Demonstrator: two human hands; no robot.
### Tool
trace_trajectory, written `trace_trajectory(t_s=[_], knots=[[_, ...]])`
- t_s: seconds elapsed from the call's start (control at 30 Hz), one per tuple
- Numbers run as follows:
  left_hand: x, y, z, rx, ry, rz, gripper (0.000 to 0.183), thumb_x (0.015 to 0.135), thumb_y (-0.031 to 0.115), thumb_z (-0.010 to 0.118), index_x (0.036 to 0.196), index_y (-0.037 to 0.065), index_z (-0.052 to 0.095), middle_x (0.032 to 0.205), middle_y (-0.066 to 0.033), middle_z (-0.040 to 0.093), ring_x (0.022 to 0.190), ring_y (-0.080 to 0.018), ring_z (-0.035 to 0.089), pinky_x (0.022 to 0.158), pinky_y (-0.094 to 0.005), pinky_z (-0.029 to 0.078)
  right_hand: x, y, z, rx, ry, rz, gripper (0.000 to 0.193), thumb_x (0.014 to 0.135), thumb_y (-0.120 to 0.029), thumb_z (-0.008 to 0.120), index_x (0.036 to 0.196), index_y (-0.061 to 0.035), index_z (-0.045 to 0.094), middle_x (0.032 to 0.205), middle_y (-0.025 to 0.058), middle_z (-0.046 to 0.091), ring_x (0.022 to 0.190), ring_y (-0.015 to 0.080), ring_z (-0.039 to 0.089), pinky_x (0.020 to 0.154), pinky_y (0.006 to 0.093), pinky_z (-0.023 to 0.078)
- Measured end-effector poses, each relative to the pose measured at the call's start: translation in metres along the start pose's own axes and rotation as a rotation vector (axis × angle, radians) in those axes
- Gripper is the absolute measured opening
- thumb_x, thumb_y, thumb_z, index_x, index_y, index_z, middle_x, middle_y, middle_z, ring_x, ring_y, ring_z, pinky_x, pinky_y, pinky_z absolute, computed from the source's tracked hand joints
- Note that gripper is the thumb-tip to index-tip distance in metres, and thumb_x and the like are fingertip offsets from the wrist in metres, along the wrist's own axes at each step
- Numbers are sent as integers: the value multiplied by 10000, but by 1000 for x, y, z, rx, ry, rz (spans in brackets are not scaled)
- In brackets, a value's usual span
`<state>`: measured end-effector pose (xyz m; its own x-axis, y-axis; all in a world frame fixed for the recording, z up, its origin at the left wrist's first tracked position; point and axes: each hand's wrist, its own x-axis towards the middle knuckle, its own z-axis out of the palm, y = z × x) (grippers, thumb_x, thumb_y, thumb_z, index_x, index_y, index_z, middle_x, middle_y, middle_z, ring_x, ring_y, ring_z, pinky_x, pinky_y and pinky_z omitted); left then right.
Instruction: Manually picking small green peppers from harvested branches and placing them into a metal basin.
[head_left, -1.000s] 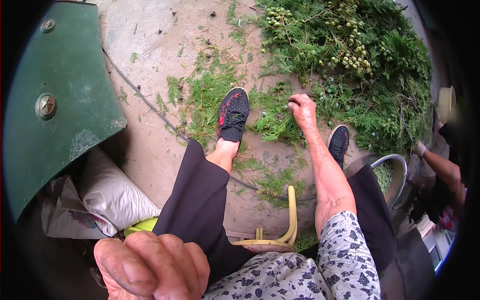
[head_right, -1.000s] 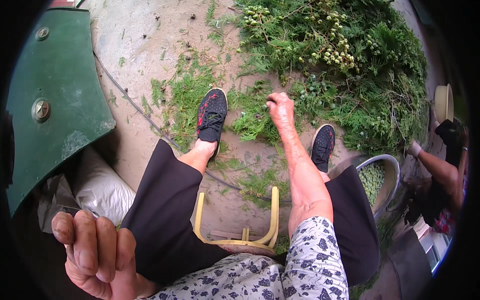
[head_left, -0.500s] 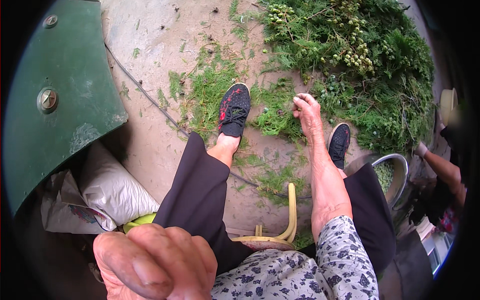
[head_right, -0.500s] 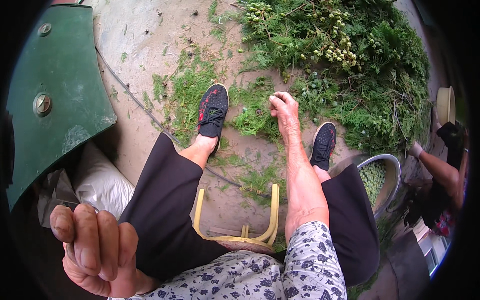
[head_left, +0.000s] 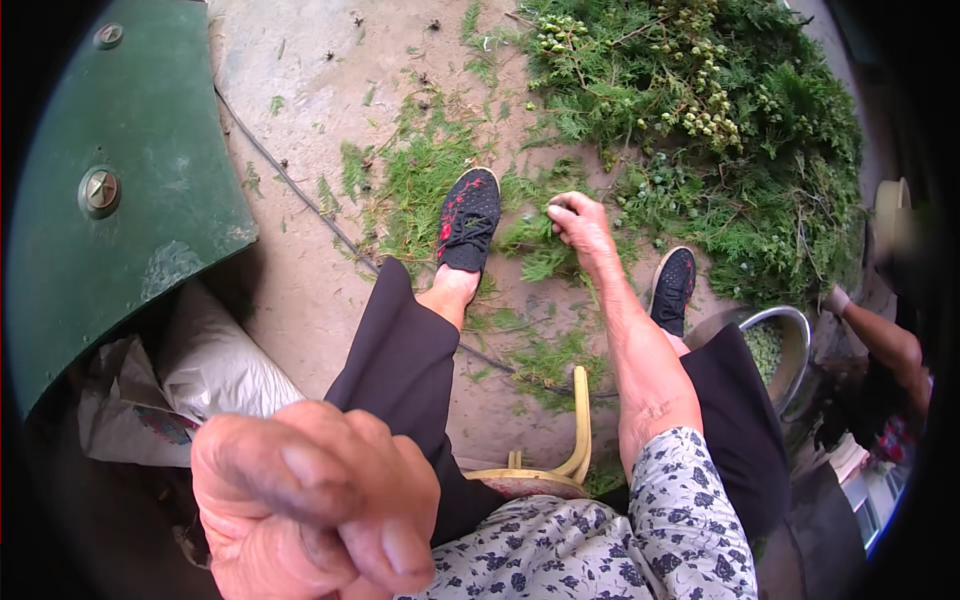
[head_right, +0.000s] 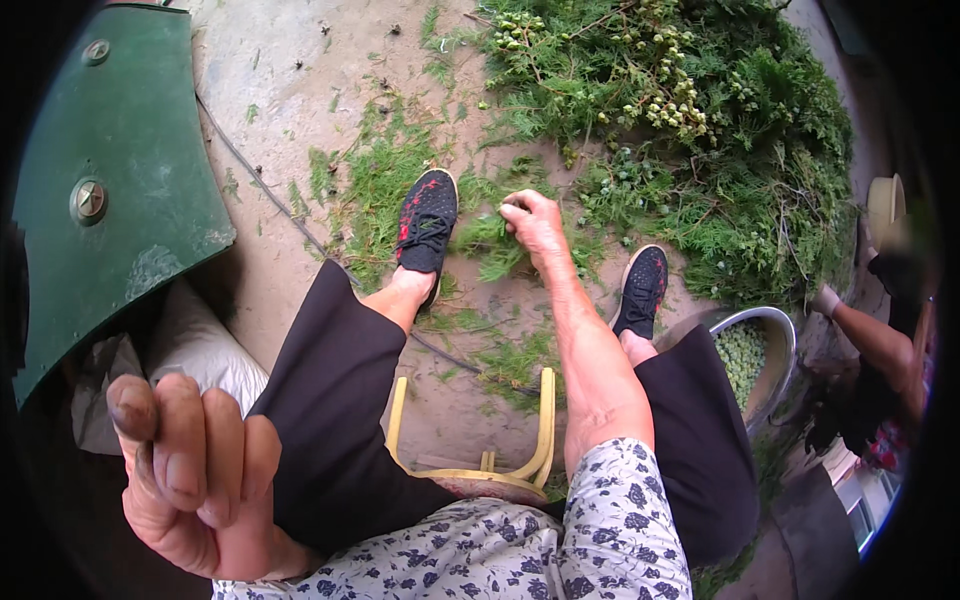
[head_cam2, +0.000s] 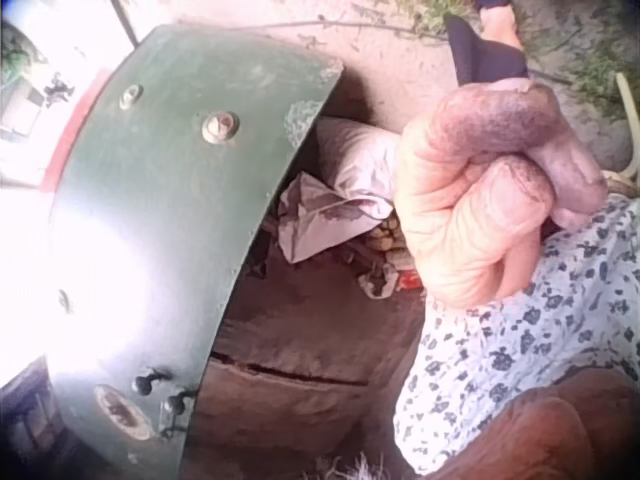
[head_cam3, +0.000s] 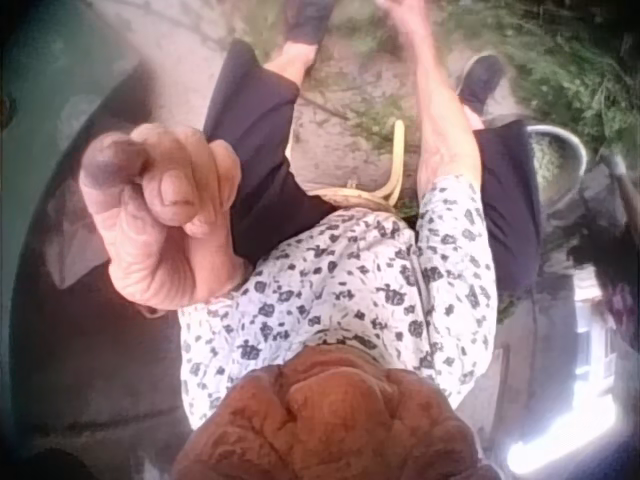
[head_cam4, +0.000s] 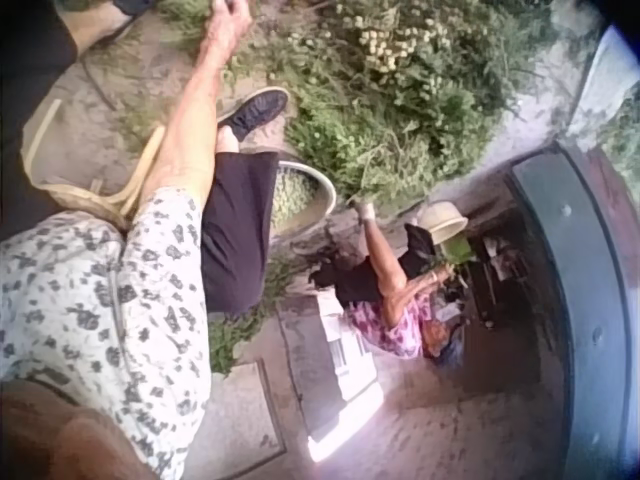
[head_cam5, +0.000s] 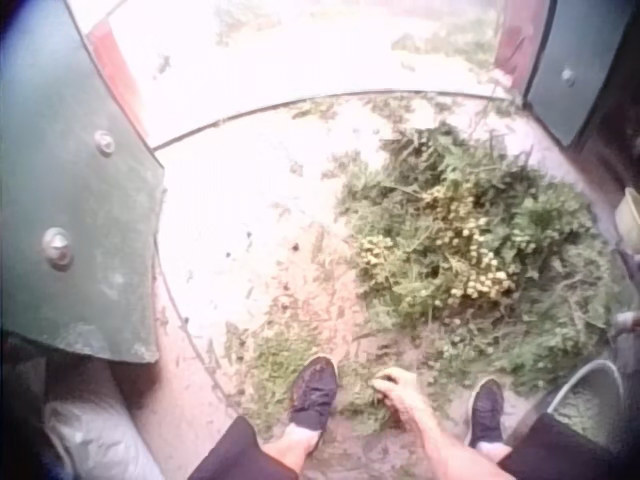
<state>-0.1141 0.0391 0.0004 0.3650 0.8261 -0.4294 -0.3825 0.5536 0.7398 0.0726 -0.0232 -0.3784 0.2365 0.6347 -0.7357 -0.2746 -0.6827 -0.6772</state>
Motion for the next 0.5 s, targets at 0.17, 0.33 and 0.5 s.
trace_trajectory(t_s=[0.17,0.33,0.5], knots=[[-5,-1,-4,31,8,36,292,857,72,548,1135,6,486,773,-60,495,554,-119,402,545,-280,355,-30,-19,-25,573,-79,-81,189,832,-76,597,1014,-30,570,779,-8,543,621,86,509,476,200,381],[1,-8,0,-11,-9,-1,265,868,44,520,1122,-29,513,854,-85,563,659,-123,496,603,-258,402,-69,-38,-50,723,-193,-138,241,844,-80,591,1076,-26,553,799,-14,538,639,86,509,507,200,393],[6,-10,15,-10,-4,-46,222,859,65,558,1071,-3,555,871,-57,617,702,-96,565,664,-217,451,-120,-105,-56,663,-116,-334,209,859,-131,591,1043,-32,585,798,-44,553,666,47,501,572,198,403]])
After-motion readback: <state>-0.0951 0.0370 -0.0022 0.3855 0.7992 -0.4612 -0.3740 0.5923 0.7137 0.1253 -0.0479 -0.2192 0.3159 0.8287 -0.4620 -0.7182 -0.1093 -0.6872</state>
